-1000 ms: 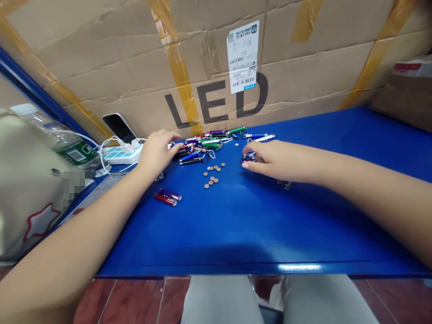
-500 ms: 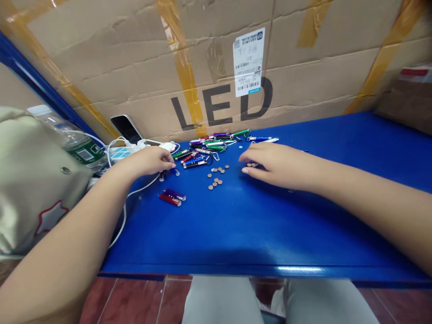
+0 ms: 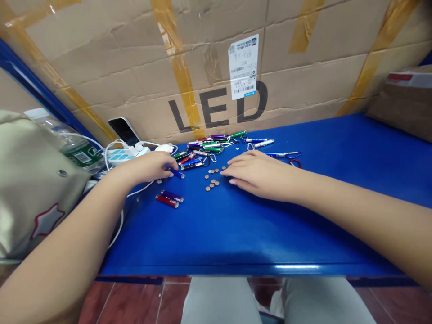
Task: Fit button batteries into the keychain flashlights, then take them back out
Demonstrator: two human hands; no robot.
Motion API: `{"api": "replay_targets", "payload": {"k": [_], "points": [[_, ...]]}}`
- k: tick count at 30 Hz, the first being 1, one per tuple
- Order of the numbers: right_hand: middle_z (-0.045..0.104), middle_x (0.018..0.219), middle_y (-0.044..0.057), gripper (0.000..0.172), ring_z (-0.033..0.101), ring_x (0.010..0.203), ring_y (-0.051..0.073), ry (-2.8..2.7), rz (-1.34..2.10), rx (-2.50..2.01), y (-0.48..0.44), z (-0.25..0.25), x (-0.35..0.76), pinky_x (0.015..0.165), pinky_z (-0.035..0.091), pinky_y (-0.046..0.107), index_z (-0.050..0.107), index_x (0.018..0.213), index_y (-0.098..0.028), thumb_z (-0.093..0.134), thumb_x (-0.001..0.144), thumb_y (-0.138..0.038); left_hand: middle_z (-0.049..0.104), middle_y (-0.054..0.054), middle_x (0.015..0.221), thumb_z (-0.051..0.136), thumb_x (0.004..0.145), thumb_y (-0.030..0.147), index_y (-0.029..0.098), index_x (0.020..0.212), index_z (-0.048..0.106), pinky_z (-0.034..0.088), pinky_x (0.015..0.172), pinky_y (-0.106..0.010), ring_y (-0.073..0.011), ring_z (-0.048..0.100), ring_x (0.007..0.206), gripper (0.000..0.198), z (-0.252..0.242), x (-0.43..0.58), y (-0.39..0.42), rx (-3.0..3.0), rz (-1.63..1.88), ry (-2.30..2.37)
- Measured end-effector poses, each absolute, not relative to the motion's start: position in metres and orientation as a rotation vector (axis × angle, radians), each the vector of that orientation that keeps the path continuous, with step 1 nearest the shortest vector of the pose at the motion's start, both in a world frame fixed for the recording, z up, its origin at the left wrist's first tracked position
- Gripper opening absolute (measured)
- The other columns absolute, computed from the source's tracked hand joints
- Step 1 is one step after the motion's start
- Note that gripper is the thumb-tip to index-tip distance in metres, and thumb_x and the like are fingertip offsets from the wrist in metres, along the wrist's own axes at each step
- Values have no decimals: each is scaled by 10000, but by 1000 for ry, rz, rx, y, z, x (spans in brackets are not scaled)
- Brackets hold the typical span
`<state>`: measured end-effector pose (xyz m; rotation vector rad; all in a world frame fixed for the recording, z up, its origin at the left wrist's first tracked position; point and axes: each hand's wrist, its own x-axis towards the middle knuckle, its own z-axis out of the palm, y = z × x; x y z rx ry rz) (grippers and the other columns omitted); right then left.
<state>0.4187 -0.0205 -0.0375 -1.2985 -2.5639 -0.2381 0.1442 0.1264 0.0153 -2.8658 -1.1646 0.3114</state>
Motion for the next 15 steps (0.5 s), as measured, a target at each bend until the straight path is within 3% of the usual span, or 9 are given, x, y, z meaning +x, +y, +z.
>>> {"api": "replay_targets", "payload": {"k": [7,12,15], "points": [[702,1030,104,225,604,964,245,-2534,-246,-1379,-17,-33,422,874,447,407,722,1052,-179,553,906,-208,731,-17,951,575,820,416,252,975,718,446,725,-257,-179,648,805,267,19,158,106,-3064,257,-1005],[669,1037,120,206,588,968,248,-2486,-194,-1461,-16,-39,420,929,414,450,746,943,-174,545,914,-209,717,-17,975,595,844,435,215,952,684,465,707,-239,-166,637,841,261,18,177,79,-3258,-161,-828],[668,1001,113,187,593,929,244,-2464,-209,-1430,-17,-37,419,891,427,439,748,900,-175,562,896,-184,718,-24,1001,602,856,388,211,960,668,493,748,-258,-181,647,924,216,13,186,63,-3341,-325,-746]]}}
